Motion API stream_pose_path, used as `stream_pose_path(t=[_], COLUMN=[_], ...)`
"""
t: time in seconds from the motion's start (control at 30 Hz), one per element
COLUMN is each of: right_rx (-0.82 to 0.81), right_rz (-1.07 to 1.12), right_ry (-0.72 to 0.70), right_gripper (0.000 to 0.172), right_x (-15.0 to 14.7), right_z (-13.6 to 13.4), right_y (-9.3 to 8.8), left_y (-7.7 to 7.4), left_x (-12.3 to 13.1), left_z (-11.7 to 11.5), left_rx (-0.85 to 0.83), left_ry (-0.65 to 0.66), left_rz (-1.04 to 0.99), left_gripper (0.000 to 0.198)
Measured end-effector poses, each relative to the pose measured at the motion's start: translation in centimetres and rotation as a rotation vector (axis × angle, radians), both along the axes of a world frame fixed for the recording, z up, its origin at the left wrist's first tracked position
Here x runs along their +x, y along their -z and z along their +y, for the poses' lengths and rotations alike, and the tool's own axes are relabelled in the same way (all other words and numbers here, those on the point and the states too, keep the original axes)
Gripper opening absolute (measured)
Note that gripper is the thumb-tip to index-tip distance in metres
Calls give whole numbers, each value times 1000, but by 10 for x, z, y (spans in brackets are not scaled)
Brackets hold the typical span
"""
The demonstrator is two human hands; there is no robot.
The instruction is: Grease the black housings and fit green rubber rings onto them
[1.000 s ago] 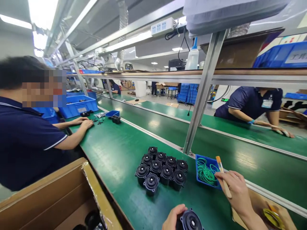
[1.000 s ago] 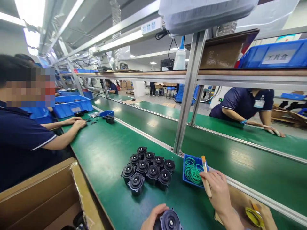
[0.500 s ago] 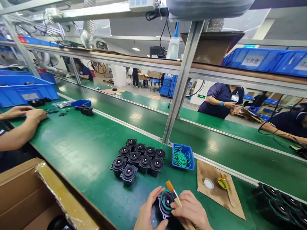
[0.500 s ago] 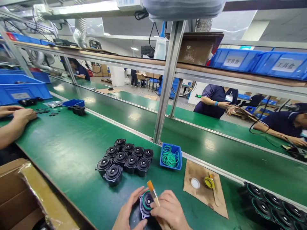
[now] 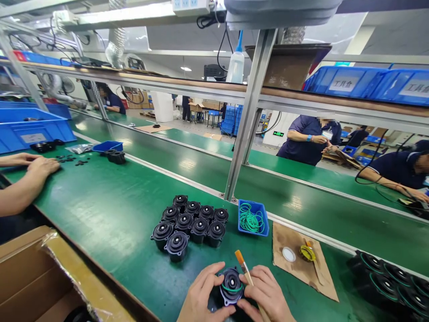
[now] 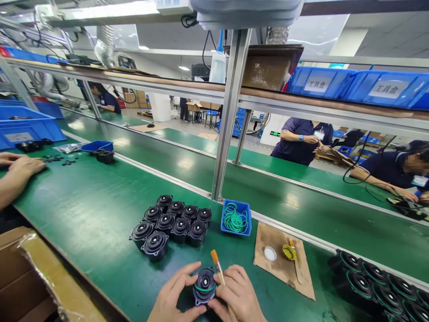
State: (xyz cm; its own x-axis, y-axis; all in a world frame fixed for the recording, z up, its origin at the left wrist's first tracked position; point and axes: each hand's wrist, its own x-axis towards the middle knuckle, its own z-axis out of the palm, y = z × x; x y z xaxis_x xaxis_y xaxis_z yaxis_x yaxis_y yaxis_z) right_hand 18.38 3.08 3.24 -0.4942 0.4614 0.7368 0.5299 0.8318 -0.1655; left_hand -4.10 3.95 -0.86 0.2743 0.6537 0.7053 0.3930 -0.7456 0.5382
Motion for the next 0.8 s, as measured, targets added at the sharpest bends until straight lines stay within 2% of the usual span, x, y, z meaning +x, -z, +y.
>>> stream_pose_path(t=[0.17,0.3,0.33,0.47,0.53,0.6,0.67,0.73,0.8], right_rx=[101,110,111,118,112,85,61,5,-124], right_rz=[-38,-32,-29,-25,-32,-27,16,104,225], right_ry=[-14,-58,-65,-75,-92,-111,-133,-145,-118], right_gripper=[17,12,12,16,17,19,18,14,11], right_x=[-2,-2,-2,1,1,-2,-5,-7,-4], right_z=[-3,-5,-6,-9,-10,-11,-12,-14,-16], right_y=[-6,-5,-3,8,13,16,14,5,-7], left_y=[5,17,21,36,40,39,35,28,19], left_x=[1,7,10,26,32,35,34,31,26], left_z=[-3,-9,-12,-24,-28,-31,-32,-32,-29], left_rx=[21,-62,-109,-437,-547,-533,-433,-298,-190], left_ry=[35,55,37,-116,-145,-167,-186,-173,-149], left_rz=[-31,-93,-138,-372,-418,-408,-364,-307,-242], left_gripper=[33,14,12,30,33,29,21,16,17])
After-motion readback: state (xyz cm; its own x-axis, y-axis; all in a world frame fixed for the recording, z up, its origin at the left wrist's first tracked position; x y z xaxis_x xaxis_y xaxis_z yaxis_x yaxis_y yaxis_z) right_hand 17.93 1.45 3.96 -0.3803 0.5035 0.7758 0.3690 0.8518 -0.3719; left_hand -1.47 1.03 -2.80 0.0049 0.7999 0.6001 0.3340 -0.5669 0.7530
